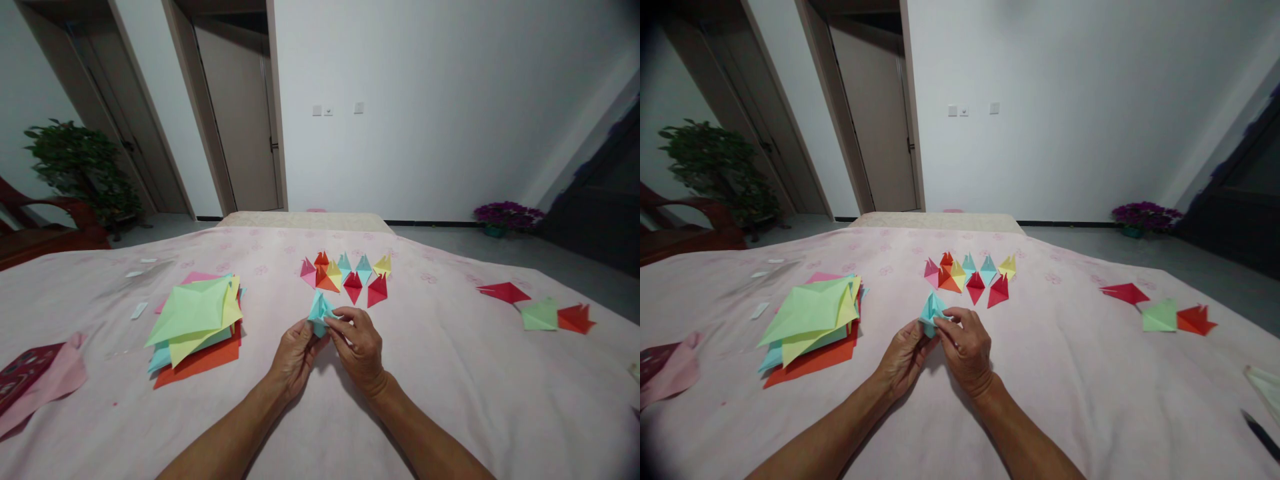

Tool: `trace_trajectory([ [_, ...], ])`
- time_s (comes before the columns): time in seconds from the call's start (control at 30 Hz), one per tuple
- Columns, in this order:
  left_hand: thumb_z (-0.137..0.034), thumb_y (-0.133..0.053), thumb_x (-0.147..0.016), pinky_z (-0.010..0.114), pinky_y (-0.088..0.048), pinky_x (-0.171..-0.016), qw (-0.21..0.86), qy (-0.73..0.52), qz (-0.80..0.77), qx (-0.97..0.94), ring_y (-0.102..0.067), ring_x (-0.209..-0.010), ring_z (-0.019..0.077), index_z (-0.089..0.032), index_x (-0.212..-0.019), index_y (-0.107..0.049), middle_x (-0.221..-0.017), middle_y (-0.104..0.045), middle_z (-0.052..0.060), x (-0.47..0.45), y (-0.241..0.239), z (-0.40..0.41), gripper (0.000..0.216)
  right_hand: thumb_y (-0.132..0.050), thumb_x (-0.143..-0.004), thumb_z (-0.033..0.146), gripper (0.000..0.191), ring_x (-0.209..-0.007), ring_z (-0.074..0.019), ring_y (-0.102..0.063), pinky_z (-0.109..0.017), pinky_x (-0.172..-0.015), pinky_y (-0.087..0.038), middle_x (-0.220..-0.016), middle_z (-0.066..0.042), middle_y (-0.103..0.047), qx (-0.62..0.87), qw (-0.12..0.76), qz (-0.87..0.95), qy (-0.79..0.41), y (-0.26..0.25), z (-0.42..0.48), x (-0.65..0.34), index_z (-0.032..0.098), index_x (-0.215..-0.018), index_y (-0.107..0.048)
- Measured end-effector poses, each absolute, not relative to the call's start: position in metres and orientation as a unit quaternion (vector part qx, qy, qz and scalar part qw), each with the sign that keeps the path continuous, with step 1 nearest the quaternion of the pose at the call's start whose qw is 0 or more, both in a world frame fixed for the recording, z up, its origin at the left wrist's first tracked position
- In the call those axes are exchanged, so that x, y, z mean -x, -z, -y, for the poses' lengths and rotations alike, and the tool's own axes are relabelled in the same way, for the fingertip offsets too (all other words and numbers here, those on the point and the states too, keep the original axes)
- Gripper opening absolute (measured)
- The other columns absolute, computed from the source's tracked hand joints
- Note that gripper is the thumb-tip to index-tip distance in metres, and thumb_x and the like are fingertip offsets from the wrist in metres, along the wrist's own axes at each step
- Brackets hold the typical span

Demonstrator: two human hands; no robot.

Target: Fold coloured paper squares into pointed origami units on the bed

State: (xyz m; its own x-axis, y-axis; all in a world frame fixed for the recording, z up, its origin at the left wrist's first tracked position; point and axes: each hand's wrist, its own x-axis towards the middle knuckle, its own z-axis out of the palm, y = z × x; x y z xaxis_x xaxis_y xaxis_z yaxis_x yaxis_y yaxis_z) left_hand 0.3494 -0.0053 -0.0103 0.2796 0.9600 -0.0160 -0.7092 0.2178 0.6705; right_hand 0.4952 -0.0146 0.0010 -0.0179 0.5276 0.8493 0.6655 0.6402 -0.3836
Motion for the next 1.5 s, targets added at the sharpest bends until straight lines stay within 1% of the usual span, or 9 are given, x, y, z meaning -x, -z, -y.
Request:
trace_trajectory([
  [0.1, -0.036, -0.083, -0.071, 0.028, -0.055, -0.086, 0.749, -0.557, -0.222, -0.281, -0.068, -0.09, 0.0166, -0.012, -0.099, -0.073, -0.101, -0.074, 0.009, -0.3493, 0.0103, 0.0062, 0.038, -0.064, -0.087, 0.014, 0.023, -0.084, -0.019, -0.063, -0.035, -0.073, -0.054, -0.097, -0.005, -0.07, 0.404, 0.551, 0.725, 0.078, -0.0035, 0.0163, -0.4964, 0.029, -0.103, -0.072],
  [0.27, -0.034, -0.08, -0.075, 0.027, -0.054, -0.088, 0.746, -0.562, -0.209, -0.291, -0.067, -0.091, 0.0157, -0.013, -0.1, -0.073, -0.1, -0.074, 0.008, -0.3499, 0.0122, 0.006, 0.034, -0.066, -0.085, 0.015, 0.027, -0.089, -0.0205, -0.064, -0.038, -0.077, -0.053, -0.104, -0.004, -0.072, 0.394, 0.524, 0.751, 0.083, -0.0015, 0.0165, -0.4991, 0.03, -0.107, -0.07],
  [0.5, -0.033, -0.082, -0.073, 0.026, -0.055, -0.088, 0.747, -0.56, -0.212, -0.288, -0.068, -0.09, 0.0158, -0.013, -0.1, -0.073, -0.101, -0.074, 0.008, -0.3497, 0.0093, 0.0073, 0.034, -0.065, -0.084, 0.014, 0.033, -0.09, -0.0215, -0.063, -0.039, -0.077, -0.051, -0.101, -0.004, -0.072, 0.397, 0.52, 0.748, 0.112, -0.0004, 0.0149, -0.5015, 0.031, -0.111, -0.068],
  [0.67, -0.034, -0.082, -0.073, 0.031, -0.053, -0.094, 0.738, -0.568, -0.21, -0.297, -0.068, -0.096, 0.0198, -0.014, -0.097, -0.074, -0.098, -0.075, 0.009, -0.3502, 0.007, 0.0073, 0.032, -0.065, -0.084, 0.013, 0.03, -0.085, -0.0208, -0.06, -0.037, -0.075, -0.049, -0.093, -0.004, -0.071, 0.386, 0.507, 0.754, 0.161, -0.0047, 0.0173, -0.5033, 0.03, -0.108, -0.07],
  [0.77, -0.033, -0.082, -0.072, 0.032, -0.052, -0.096, 0.735, -0.572, -0.211, -0.297, -0.068, -0.097, 0.0199, -0.013, -0.095, -0.074, -0.098, -0.075, 0.009, -0.3506, 0.0067, 0.0072, 0.031, -0.064, -0.086, 0.013, 0.03, -0.083, -0.0199, -0.059, -0.036, -0.076, -0.048, -0.094, -0.003, -0.071, 0.377, 0.496, 0.763, 0.174, -0.0054, 0.0177, -0.5042, 0.03, -0.109, -0.07],
  [1.17, -0.03, -0.078, -0.078, 0.029, -0.053, -0.092, 0.737, -0.561, -0.222, -0.303, -0.066, -0.095, 0.0172, -0.013, -0.099, -0.074, -0.103, -0.074, 0.009, -0.35, 0.0135, 0.006, 0.027, -0.062, -0.088, 0.013, 0.021, -0.08, -0.0177, -0.058, -0.032, -0.072, -0.044, -0.09, -0.001, -0.073, 0.363, 0.45, 0.786, 0.219, -0.0067, 0.0183, -0.5043, 0.028, -0.101, -0.068],
  [1.3, -0.03, -0.077, -0.079, 0.028, -0.053, -0.094, 0.739, -0.561, -0.213, -0.306, -0.066, -0.095, 0.0163, -0.013, -0.099, -0.074, -0.104, -0.073, 0.009, -0.3502, 0.0121, 0.0058, 0.027, -0.061, -0.089, 0.014, 0.019, -0.084, -0.0181, -0.059, -0.033, -0.075, -0.044, -0.094, -0.002, -0.074, 0.365, 0.455, 0.782, 0.221, -0.0054, 0.0172, -0.5034, 0.025, -0.102, -0.068],
  [1.4, -0.032, -0.079, -0.077, 0.028, -0.054, -0.091, 0.739, -0.564, -0.209, -0.305, -0.066, -0.095, 0.017, -0.012, -0.1, -0.073, -0.102, -0.073, 0.009, -0.3495, 0.0103, 0.0061, 0.031, -0.061, -0.089, 0.015, 0.017, -0.09, -0.0191, -0.06, -0.033, -0.078, -0.044, -0.103, -0.004, -0.074, 0.375, 0.461, 0.779, 0.202, -0.0044, 0.0163, -0.5029, 0.023, -0.103, -0.067],
  [1.5, -0.032, -0.081, -0.075, 0.028, -0.054, -0.09, 0.736, -0.565, -0.219, -0.301, -0.066, -0.095, 0.0181, -0.013, -0.099, -0.074, -0.1, -0.073, 0.009, -0.3491, 0.0084, 0.0067, 0.032, -0.061, -0.089, 0.015, 0.016, -0.092, -0.019, -0.06, -0.033, -0.079, -0.045, -0.105, -0.004, -0.073, 0.379, 0.463, 0.778, 0.192, -0.0045, 0.0161, -0.5021, 0.023, -0.102, -0.067],
])
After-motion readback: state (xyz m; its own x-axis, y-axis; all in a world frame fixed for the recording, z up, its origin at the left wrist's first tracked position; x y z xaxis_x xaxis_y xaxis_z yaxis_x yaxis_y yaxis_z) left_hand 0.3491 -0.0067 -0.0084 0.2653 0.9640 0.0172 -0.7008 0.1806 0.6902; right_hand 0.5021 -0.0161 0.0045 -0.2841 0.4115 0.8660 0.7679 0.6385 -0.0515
